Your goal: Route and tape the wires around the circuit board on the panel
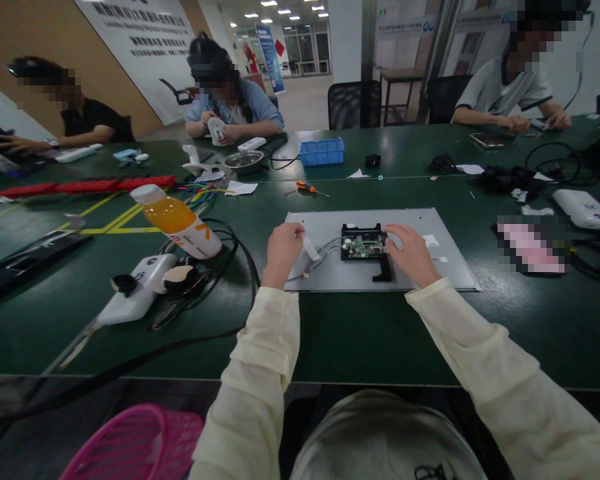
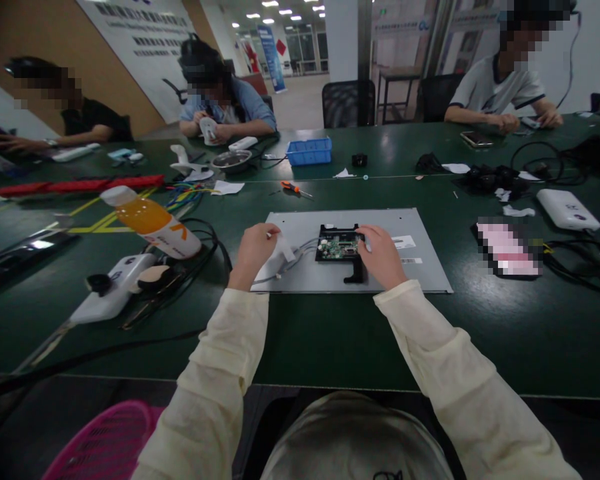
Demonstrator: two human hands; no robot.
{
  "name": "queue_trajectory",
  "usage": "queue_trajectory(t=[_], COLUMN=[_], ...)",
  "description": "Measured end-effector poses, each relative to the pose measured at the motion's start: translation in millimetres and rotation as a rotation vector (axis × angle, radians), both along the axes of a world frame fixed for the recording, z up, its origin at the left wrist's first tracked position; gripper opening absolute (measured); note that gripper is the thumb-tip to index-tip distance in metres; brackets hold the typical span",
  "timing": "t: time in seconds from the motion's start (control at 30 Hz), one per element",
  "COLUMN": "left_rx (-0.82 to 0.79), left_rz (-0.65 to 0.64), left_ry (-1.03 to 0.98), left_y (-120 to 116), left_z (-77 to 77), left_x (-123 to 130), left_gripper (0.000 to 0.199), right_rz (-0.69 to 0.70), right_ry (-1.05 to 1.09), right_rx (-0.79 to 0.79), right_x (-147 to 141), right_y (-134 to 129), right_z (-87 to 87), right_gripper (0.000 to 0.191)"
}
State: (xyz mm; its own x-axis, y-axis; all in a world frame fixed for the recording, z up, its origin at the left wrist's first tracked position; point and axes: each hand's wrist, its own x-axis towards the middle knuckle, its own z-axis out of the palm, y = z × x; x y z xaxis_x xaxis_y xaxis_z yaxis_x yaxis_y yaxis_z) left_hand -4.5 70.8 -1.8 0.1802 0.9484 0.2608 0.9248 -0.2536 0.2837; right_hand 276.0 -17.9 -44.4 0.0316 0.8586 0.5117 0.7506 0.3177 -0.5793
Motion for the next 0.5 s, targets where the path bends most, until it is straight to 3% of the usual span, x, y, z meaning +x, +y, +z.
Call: queue_trajectory(t=[0.27, 0.5], left_rx=[0.043, 0.027], left_rz=[0.026, 0.032], left_ry=[0.080, 0.062], left_y=[-0.2, 0.6], left_z=[-2.8, -8.3], left_x=[0.8, 3.3], left_gripper=[0.032, 0.029], right_rz=[-0.121, -0.142], right_ry=[0.054, 0.077], right_rx=[-0.031, -0.127], right_x=[32.1, 38.2], right_y=[13.2, 14.0], right_z=[-11.5, -17.8], right_gripper=[0.033, 0.028])
